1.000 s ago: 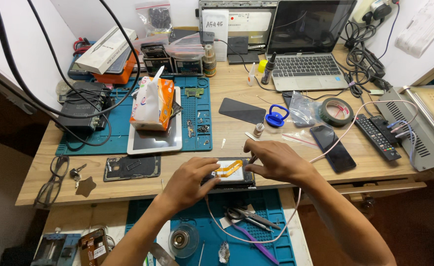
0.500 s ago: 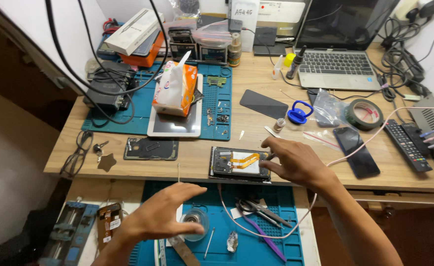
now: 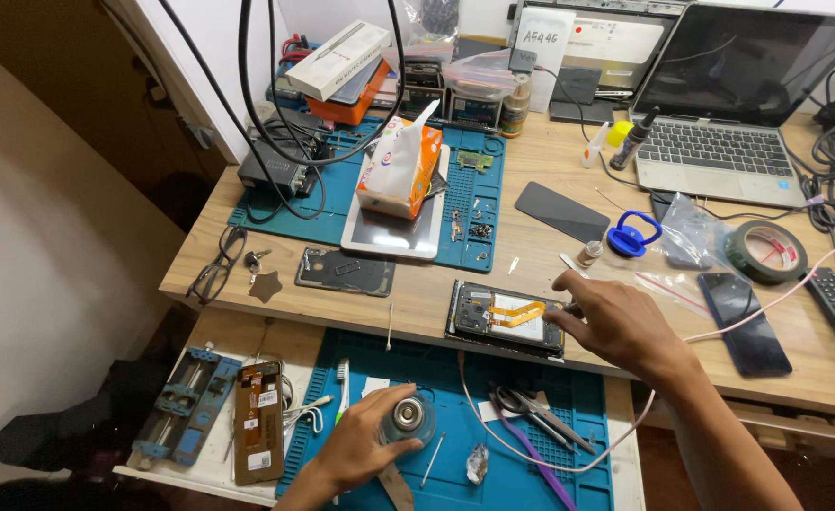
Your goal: The person uses a small tool to carefully scrape and clean the surface of a disassembled electronic device, likely a smartphone, on a cluttered workbench. They repeatedly apply pressure and move the tool across specific areas of the device's internal components.
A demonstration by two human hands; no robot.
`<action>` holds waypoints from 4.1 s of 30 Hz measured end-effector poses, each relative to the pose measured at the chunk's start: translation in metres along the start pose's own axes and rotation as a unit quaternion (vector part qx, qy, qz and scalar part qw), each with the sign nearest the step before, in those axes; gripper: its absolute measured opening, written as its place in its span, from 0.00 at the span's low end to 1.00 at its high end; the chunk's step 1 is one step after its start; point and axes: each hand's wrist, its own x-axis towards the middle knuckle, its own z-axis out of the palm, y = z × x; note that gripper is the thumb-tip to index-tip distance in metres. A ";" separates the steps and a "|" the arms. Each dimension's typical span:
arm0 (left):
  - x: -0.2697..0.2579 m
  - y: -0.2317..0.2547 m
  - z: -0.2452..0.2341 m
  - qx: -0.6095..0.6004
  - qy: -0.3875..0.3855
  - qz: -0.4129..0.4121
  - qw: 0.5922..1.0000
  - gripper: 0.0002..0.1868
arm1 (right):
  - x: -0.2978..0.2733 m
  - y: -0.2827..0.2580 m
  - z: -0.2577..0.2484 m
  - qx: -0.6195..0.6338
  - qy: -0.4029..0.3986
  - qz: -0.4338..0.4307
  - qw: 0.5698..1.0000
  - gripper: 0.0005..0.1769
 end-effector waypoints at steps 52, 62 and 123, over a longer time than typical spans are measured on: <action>0.093 0.070 -0.008 0.153 0.292 0.238 0.914 0.22 | 0.007 0.011 0.005 -0.035 0.023 0.000 0.999 0.20; 0.121 0.070 0.026 0.210 0.188 0.240 0.929 0.20 | 0.003 0.010 0.004 -0.011 0.041 -0.068 0.997 0.16; 0.168 0.091 0.055 0.198 0.169 0.230 0.938 0.16 | 0.000 0.025 0.002 0.021 0.046 -0.098 0.994 0.05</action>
